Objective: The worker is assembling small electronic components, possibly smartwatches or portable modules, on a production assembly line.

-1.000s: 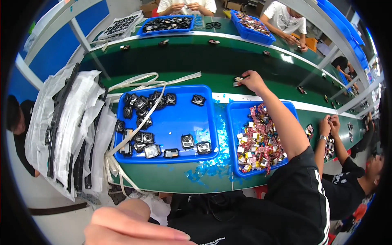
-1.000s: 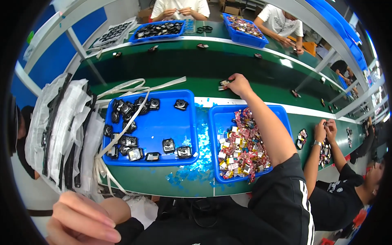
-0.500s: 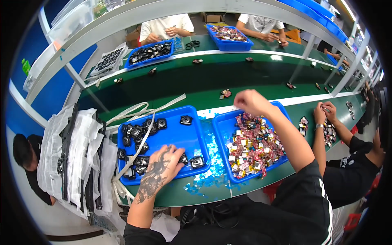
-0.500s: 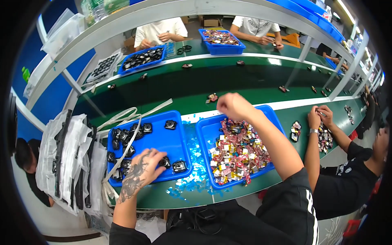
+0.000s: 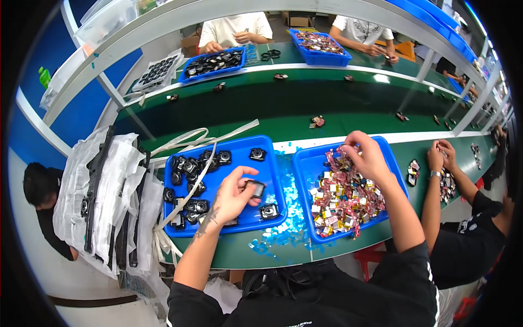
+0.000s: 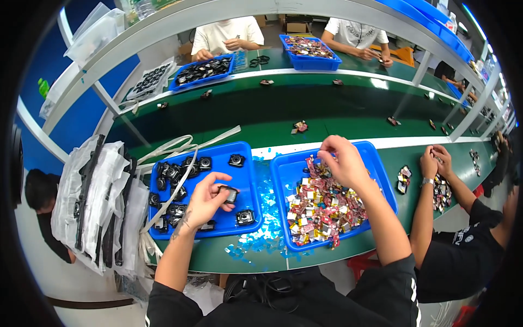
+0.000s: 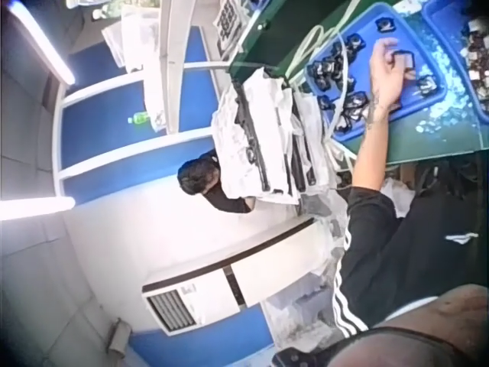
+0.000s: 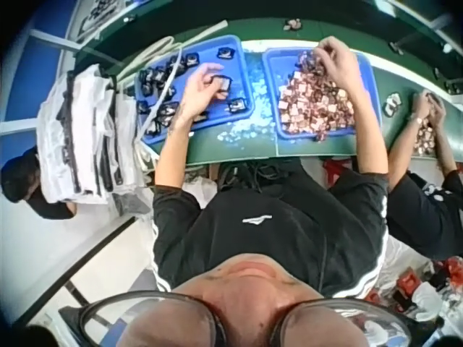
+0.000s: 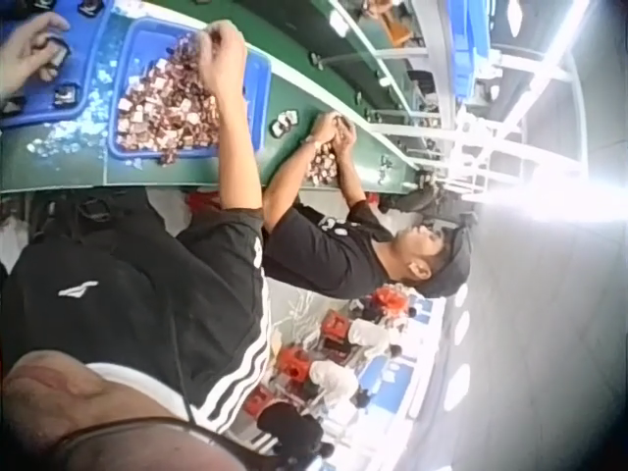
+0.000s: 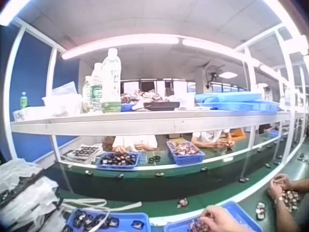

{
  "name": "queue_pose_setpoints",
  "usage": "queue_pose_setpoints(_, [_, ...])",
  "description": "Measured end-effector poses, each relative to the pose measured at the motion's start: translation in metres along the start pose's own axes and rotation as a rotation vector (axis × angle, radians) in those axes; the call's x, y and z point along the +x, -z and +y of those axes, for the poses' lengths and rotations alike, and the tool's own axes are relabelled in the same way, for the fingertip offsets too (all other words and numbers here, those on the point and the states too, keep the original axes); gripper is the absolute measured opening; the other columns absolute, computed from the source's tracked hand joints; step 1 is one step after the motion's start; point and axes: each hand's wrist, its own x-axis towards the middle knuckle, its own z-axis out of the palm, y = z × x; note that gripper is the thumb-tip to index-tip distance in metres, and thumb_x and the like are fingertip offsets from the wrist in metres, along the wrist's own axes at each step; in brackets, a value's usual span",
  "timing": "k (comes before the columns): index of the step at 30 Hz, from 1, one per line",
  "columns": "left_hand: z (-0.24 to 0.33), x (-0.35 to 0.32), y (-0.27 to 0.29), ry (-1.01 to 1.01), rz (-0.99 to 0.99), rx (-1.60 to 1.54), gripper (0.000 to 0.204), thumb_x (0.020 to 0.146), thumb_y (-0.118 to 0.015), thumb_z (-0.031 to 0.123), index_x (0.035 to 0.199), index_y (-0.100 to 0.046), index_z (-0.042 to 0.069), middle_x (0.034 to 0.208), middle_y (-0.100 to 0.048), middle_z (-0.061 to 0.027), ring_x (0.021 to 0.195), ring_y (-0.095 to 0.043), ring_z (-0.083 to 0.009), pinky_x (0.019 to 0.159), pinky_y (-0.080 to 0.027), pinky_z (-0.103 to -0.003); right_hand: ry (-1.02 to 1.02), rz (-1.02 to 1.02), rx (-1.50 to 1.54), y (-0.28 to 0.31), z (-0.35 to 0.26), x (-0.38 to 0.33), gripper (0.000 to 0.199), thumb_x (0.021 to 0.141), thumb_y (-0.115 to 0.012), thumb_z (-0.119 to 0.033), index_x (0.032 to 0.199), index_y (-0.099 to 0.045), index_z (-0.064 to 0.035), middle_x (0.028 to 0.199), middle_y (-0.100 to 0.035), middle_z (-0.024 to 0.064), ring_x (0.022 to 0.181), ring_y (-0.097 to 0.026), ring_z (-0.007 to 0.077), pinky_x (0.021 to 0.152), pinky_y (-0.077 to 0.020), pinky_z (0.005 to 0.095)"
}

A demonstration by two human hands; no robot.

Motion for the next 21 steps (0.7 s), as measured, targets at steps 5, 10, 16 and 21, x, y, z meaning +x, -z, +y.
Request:
queue_pose_setpoints(5, [0.005,0.011,-0.017,-0.017,-0.053,-0.51,0.016,0.092,-0.06,0.002,0.107,-0.056,0.0,0.093,-0.068,-0.0128,0.076,-0.07,-0.0222,0.067,-0.058,-0.028,-0.119,-0.073,0.624,-0.022,-0.05,-0.023,0.014,0.09,-0.062,-0.005,0.104,-0.064,-0.0008,0.091,-0.067,0.0024,0.083,-0.063,0.0092,0.076,-0.05,0.0237])
queue_pose_setpoints(10, [-0.012,0.013,-0.024,0.12,-0.089,-0.704,0.016,0.092,-0.06,0.002,0.108,-0.059,0.001,0.096,-0.066,-0.0106,0.083,-0.069,-0.023,0.067,-0.059,-0.028,-0.203,-0.208,1.006,-0.044,-0.076,-0.041,0.009,0.088,-0.066,-0.001,0.097,-0.063,-0.0003,0.091,-0.067,0.0044,0.084,-0.064,0.0085,0.076,-0.052,0.0233])
queue_pose_setpoints(16, [-0.029,0.005,-0.029,-0.041,-0.105,-0.416,0.02,0.097,-0.047,0.004,0.105,-0.064,-0.001,0.101,-0.064,-0.0099,0.078,-0.065,-0.0167,0.068,-0.052,-0.024,-0.254,-0.148,0.94,-0.059,-0.092,-0.042,0.018,0.081,-0.075,-0.001,0.091,-0.061,-0.0013,0.084,-0.064,0.0013,0.076,-0.06,0.0039,0.068,-0.0494,0.0187])
queue_pose_setpoints(21, [-0.01,-0.01,-0.048,-0.229,-0.226,-0.264,0.028,0.098,-0.044,0.003,0.117,-0.064,-0.001,0.103,-0.055,-0.0066,0.085,-0.061,-0.0135,0.076,-0.05,-0.024,-0.249,-0.146,0.839,-0.067,-0.095,-0.044,0.016,0.082,-0.074,0.0,0.087,-0.06,-0.0013,0.078,-0.063,0.0002,0.069,-0.057,0.0032,0.063,-0.0465,0.0183])
